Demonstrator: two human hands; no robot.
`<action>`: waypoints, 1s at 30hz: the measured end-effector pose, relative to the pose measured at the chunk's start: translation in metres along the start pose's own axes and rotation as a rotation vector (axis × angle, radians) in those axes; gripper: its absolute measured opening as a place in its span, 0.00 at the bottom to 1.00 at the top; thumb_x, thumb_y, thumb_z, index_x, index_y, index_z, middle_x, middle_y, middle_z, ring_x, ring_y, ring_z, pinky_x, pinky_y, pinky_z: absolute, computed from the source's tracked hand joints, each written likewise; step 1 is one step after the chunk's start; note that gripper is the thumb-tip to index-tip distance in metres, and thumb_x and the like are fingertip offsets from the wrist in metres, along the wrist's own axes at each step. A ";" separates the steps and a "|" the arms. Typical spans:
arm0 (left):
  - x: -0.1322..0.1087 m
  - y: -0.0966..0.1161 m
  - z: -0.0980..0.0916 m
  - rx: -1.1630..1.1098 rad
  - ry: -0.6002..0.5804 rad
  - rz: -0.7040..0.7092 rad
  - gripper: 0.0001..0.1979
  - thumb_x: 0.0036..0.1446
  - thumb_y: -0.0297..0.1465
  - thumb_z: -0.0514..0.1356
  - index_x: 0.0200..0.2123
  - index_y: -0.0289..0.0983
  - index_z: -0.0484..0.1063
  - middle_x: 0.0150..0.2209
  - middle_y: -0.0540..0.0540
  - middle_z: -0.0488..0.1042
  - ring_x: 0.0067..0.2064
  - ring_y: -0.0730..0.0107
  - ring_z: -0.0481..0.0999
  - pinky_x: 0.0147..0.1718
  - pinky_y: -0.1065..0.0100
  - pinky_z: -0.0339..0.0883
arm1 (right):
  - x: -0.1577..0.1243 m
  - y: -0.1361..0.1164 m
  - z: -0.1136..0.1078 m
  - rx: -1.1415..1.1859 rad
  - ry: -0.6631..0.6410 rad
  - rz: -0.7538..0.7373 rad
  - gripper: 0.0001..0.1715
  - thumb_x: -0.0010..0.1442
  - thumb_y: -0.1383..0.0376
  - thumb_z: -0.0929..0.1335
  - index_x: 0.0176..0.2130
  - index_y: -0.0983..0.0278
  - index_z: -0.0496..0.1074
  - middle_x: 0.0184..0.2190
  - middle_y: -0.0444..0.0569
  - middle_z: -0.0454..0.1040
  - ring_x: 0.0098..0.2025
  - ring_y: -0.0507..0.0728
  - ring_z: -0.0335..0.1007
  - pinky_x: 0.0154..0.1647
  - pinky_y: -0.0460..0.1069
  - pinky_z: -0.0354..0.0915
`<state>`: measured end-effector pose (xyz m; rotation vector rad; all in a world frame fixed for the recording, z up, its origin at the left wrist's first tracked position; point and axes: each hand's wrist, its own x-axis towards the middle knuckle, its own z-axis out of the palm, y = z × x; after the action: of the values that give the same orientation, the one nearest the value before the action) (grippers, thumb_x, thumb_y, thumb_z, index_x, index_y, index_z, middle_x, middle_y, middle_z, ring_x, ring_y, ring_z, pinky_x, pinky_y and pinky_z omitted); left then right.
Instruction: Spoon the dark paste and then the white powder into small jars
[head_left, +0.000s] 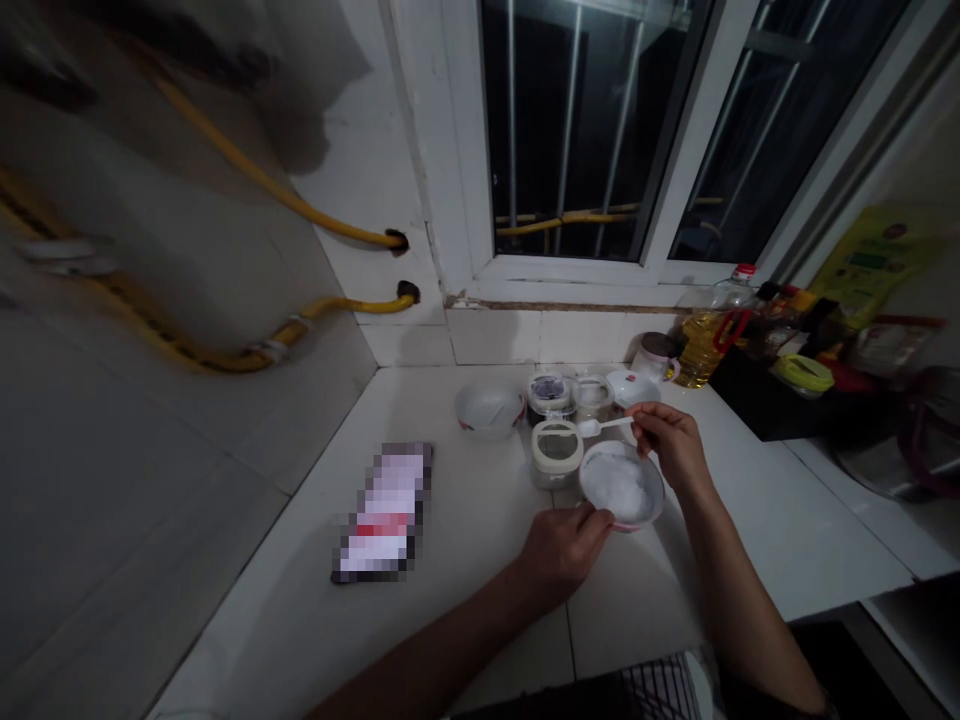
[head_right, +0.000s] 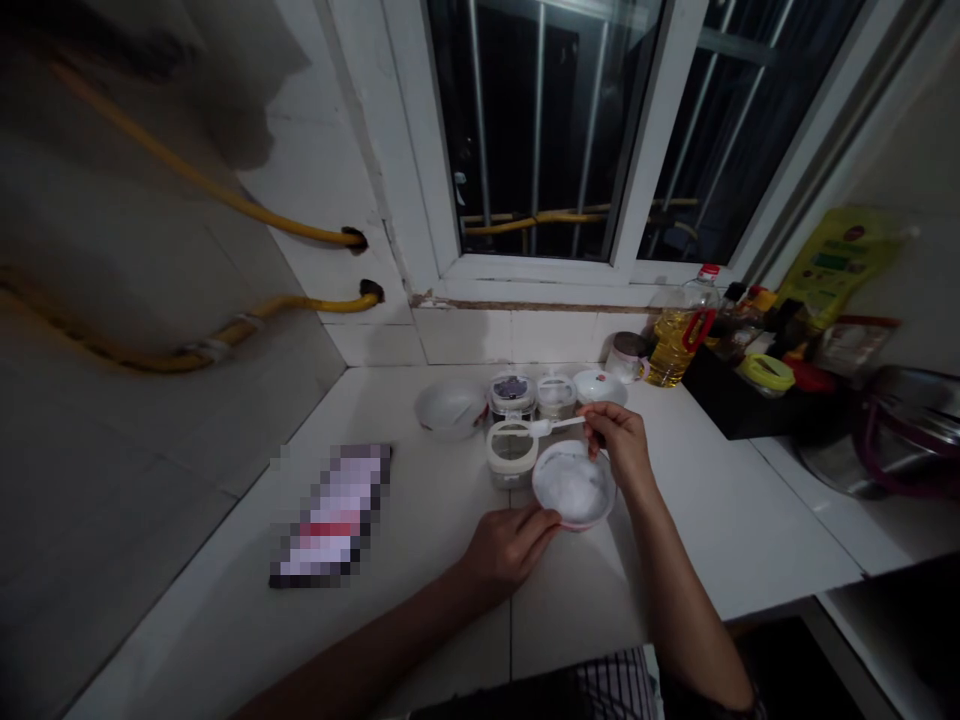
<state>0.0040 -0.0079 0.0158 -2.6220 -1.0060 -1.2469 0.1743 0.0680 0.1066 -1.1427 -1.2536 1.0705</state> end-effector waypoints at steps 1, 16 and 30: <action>0.000 0.000 0.000 -0.001 -0.001 0.000 0.13 0.68 0.30 0.47 0.38 0.35 0.70 0.27 0.48 0.73 0.25 0.73 0.75 0.25 0.74 0.68 | -0.003 -0.001 0.005 -0.067 -0.011 -0.094 0.11 0.49 0.59 0.69 0.30 0.65 0.74 0.18 0.42 0.67 0.15 0.48 0.57 0.16 0.45 0.56; -0.001 0.000 0.000 -0.001 0.006 0.001 0.13 0.68 0.30 0.47 0.38 0.35 0.71 0.26 0.48 0.73 0.25 0.73 0.74 0.25 0.74 0.68 | -0.010 -0.003 -0.028 -0.624 -0.037 -0.389 0.14 0.61 0.58 0.64 0.33 0.63 0.74 0.24 0.47 0.72 0.27 0.55 0.66 0.30 0.49 0.62; -0.002 -0.001 0.001 0.036 -0.018 0.005 0.11 0.66 0.28 0.49 0.38 0.36 0.71 0.26 0.48 0.72 0.25 0.74 0.73 0.26 0.75 0.68 | 0.012 0.010 -0.036 -0.246 -0.089 0.159 0.08 0.39 0.62 0.67 0.22 0.65 0.72 0.12 0.40 0.62 0.16 0.48 0.53 0.18 0.45 0.48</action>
<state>0.0031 -0.0080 0.0130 -2.6114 -1.0142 -1.1952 0.2108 0.0794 0.0989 -1.4135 -1.4115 1.1158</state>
